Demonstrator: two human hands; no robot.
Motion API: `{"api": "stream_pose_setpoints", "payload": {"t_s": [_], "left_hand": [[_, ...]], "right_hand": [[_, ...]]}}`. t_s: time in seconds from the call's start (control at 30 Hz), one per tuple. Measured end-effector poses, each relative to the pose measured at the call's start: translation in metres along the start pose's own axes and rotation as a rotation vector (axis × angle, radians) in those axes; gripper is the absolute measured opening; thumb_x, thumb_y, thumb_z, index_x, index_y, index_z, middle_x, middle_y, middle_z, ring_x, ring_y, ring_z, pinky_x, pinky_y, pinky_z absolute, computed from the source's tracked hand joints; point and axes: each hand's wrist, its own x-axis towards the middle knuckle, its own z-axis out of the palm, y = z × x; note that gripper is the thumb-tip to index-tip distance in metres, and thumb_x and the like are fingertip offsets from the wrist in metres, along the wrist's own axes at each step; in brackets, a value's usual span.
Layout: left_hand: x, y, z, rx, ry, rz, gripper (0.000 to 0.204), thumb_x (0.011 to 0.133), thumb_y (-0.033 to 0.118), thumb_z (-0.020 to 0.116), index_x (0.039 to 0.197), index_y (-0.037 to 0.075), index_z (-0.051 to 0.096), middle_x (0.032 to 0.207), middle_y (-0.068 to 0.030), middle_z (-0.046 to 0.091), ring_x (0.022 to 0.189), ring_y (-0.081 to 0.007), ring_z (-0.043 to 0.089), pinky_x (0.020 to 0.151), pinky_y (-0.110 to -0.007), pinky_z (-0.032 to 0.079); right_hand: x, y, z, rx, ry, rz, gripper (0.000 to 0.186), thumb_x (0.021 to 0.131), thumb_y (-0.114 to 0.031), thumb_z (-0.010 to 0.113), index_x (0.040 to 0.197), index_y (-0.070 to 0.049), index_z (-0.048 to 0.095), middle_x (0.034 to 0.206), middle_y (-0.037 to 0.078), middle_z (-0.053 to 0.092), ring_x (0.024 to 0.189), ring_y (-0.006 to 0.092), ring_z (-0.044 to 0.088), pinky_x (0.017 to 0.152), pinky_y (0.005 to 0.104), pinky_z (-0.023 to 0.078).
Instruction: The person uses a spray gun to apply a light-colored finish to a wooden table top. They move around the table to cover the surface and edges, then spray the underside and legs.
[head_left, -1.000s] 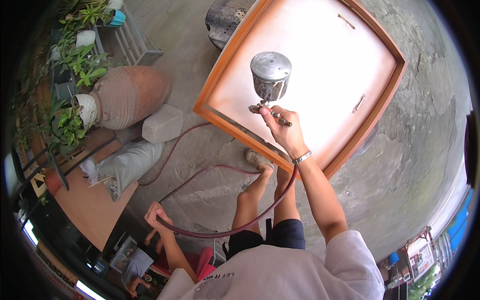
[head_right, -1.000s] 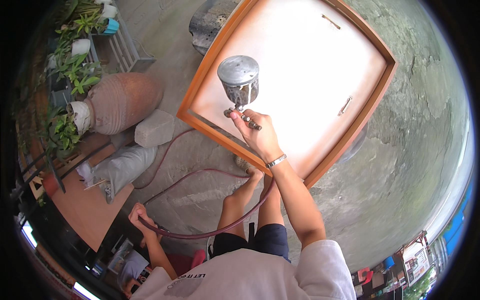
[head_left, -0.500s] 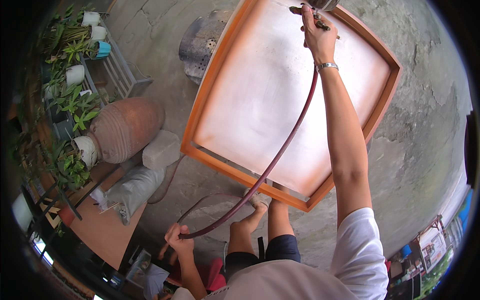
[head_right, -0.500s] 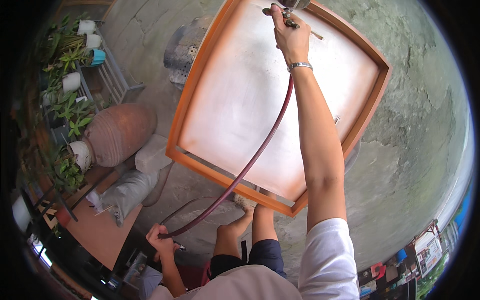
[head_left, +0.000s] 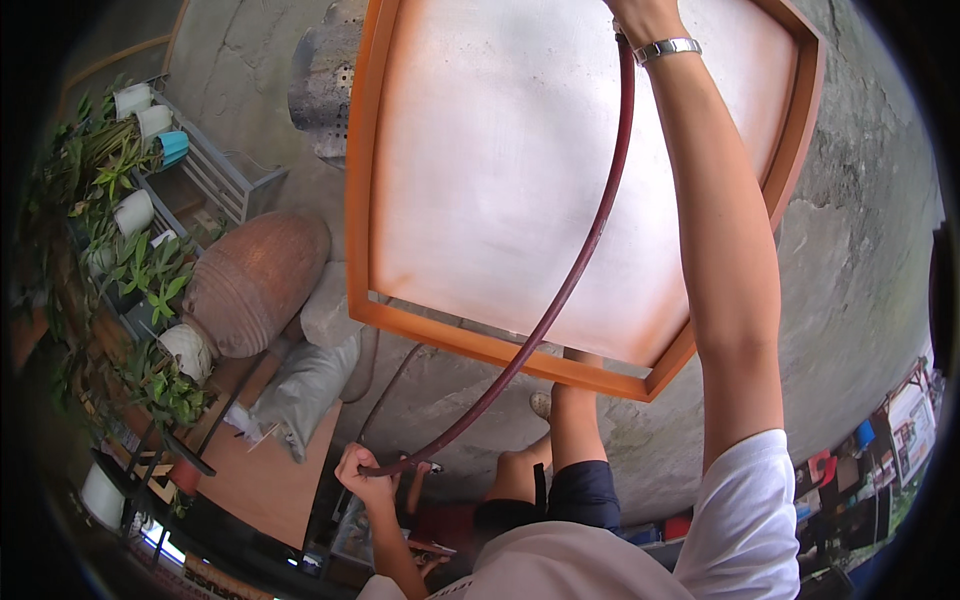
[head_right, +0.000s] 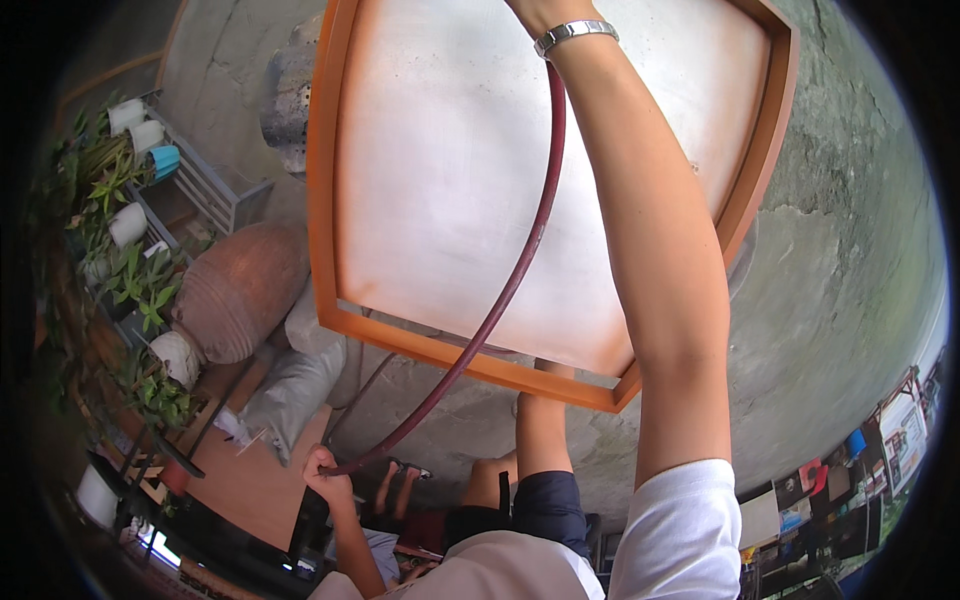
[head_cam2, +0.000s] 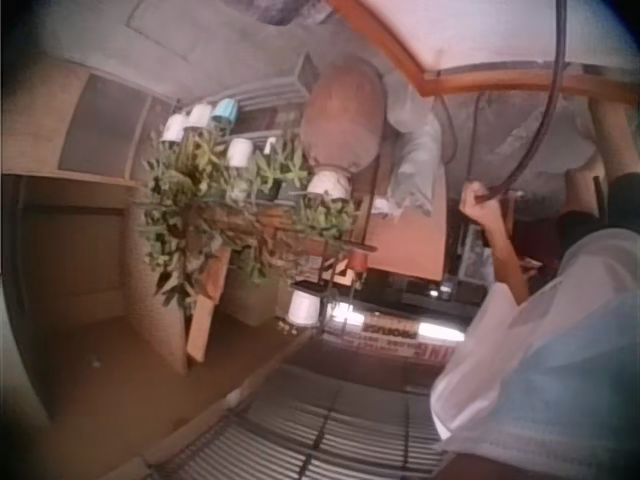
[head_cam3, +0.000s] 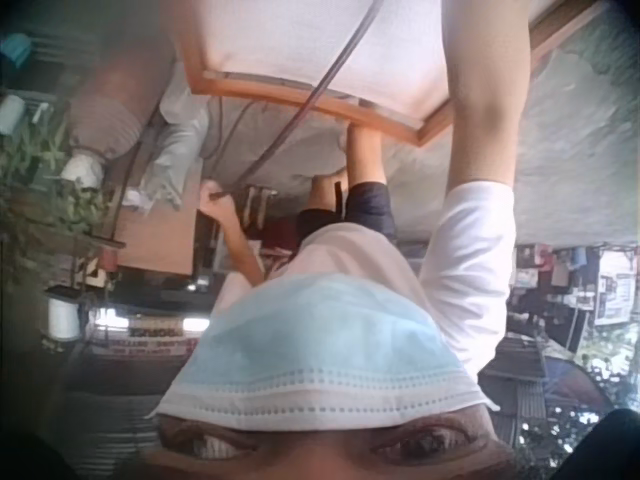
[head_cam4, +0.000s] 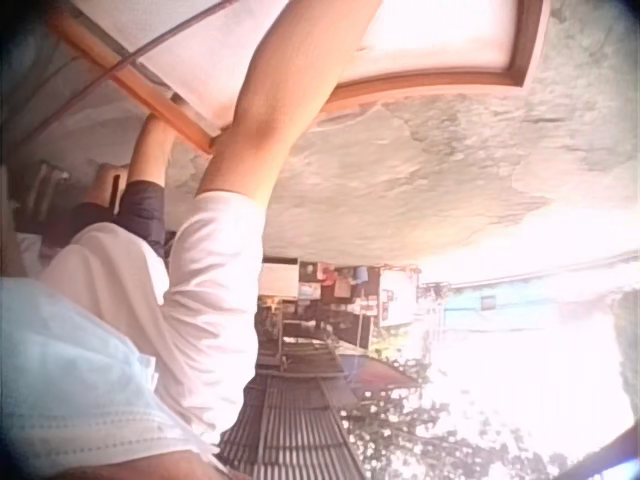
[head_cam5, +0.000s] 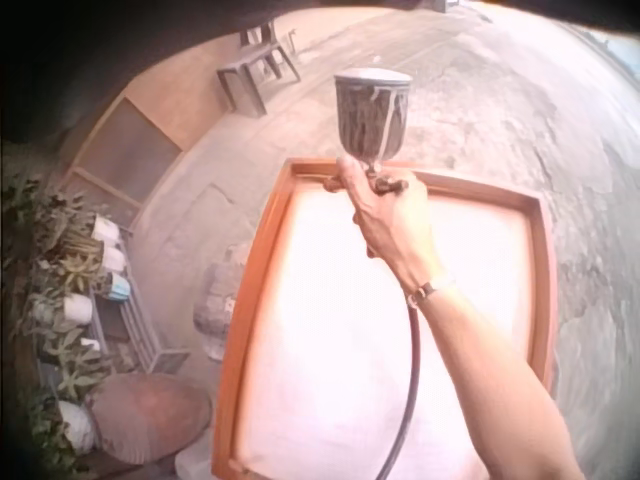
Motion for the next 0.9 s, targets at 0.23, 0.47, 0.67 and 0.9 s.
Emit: {"api": "stream_pose_setpoints", "payload": {"t_s": [0.23,0.47,0.67,0.9], "left_hand": [[-0.001,-0.049,-0.011,0.118,-0.132,-0.079,0.041,0.104,0.026,0.059,0.076,-0.005,0.058,0.085,-0.0184,0.066,0.082,-0.0343,0.065,0.079,-0.043,0.051],[-0.035,-0.084,0.003,0.212,-0.258,-0.230,0.021,0.098,0.020,0.068,0.101,0.000,0.068,0.157,-0.0266,0.041,0.144,-0.0451,0.042,0.110,-0.048,0.044],[-0.096,-0.166,-0.005,0.071,-0.487,-0.250,0.022,0.090,0.013,0.075,0.110,0.010,0.067,0.163,-0.0284,0.032,0.142,-0.0472,0.044,0.112,-0.046,0.043],[-0.082,-0.232,0.000,0.024,-0.675,-0.037,0.046,0.079,-0.003,0.072,0.121,0.017,0.067,0.167,-0.0257,0.024,0.143,-0.0425,0.045,0.112,-0.042,0.045]], "right_hand": [[-0.106,-0.005,-0.023,0.011,-0.345,0.006,0.050,0.099,-0.055,0.063,0.097,-0.008,0.081,0.058,0.001,0.057,0.052,0.0104,0.056,0.053,0.0303,0.047],[-0.225,-0.041,-0.063,-0.074,-0.233,0.099,0.037,0.101,-0.036,0.069,0.099,0.001,0.078,0.054,0.002,0.046,0.051,0.0090,0.042,0.047,0.0279,0.035],[-0.344,-0.093,-0.093,-0.067,-0.134,0.170,0.036,0.102,-0.033,0.067,0.101,0.003,0.074,0.062,0.004,0.063,0.053,0.0089,0.054,0.050,0.0271,0.040],[-0.499,-0.191,-0.121,-0.149,0.186,-0.141,0.030,0.099,-0.026,0.071,0.103,0.004,0.074,0.070,0.005,0.070,0.054,0.0075,0.057,0.050,0.0265,0.043]]}}
